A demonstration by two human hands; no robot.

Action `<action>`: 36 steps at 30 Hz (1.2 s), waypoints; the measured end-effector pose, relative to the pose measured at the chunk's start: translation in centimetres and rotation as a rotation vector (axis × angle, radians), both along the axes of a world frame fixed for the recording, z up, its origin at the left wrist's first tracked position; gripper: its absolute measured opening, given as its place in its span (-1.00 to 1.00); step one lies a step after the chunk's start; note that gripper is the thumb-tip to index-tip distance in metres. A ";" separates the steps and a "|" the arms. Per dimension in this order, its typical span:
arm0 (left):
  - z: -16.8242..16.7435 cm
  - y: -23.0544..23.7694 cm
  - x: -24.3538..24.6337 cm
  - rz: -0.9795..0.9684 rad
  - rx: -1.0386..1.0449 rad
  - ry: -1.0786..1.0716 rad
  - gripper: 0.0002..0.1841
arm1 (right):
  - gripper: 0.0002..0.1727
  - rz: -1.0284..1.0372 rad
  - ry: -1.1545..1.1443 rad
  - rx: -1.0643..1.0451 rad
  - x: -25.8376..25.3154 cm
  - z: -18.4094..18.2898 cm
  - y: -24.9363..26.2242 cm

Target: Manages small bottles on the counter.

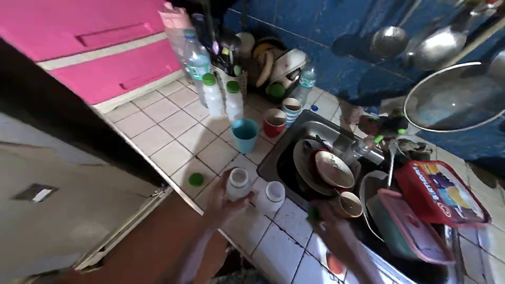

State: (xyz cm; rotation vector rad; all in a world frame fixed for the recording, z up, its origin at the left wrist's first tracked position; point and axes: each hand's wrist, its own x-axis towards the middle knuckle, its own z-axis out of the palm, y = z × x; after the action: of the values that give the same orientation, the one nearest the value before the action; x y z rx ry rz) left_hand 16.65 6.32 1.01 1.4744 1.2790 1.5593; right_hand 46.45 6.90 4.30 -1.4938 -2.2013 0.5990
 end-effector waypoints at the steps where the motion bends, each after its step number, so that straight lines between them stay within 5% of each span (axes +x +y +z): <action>1: -0.2 -0.3 -0.1 -0.011 0.047 0.016 -0.20 | -0.52 -0.033 0.137 0.075 0.2 1.7 0.9; 3: 0.6 -1.1 -0.2 -0.006 0.024 0.070 -0.23 | -0.48 0.033 0.427 0.171 -0.7 5.5 2.4; 6: 1.7 -1.6 -0.2 -0.030 0.100 0.084 -0.29 | -0.54 0.309 0.540 0.190 -4.8 10.2 3.4; 10: 2.8 -1.5 -0.1 -0.015 0.191 0.133 -0.32 | -0.70 0.643 0.337 0.195 -10.9 12.1 4.9; 16: 3.2 -1.3 -1.7 0.030 0.287 0.247 -0.31 | -0.49 0.886 0.059 0.202 -13.5 13.6 6.5; 20: 3.5 -1.2 -2.9 -0.049 0.247 0.248 -0.32 | -0.55 1.038 -0.051 0.247 -14.3 14.0 6.7; 25: 3.8 -0.5 -3.1 -0.130 0.219 0.122 -0.31 | -0.57 0.998 -0.174 0.407 -15.2 13.9 6.8; 30: 5.5 0.9 -2.3 0.182 0.183 0.304 -0.31 | -0.45 0.700 -0.257 0.587 -17.3 13.1 6.8; 33: 5.5 2.8 -2.9 0.413 0.235 0.538 -0.37 | -0.45 0.503 -0.200 0.490 -18.8 11.9 7.3; 36: 4.5 4.4 -4.5 0.552 0.344 0.683 -0.40 | -0.35 0.422 -0.204 0.132 -20.4 13.2 7.8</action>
State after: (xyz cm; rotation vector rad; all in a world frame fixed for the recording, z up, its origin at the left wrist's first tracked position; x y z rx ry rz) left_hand 12.17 10.76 5.48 2.1149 2.0134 1.7401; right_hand 26.03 14.70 17.51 -1.0684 -2.6848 0.4279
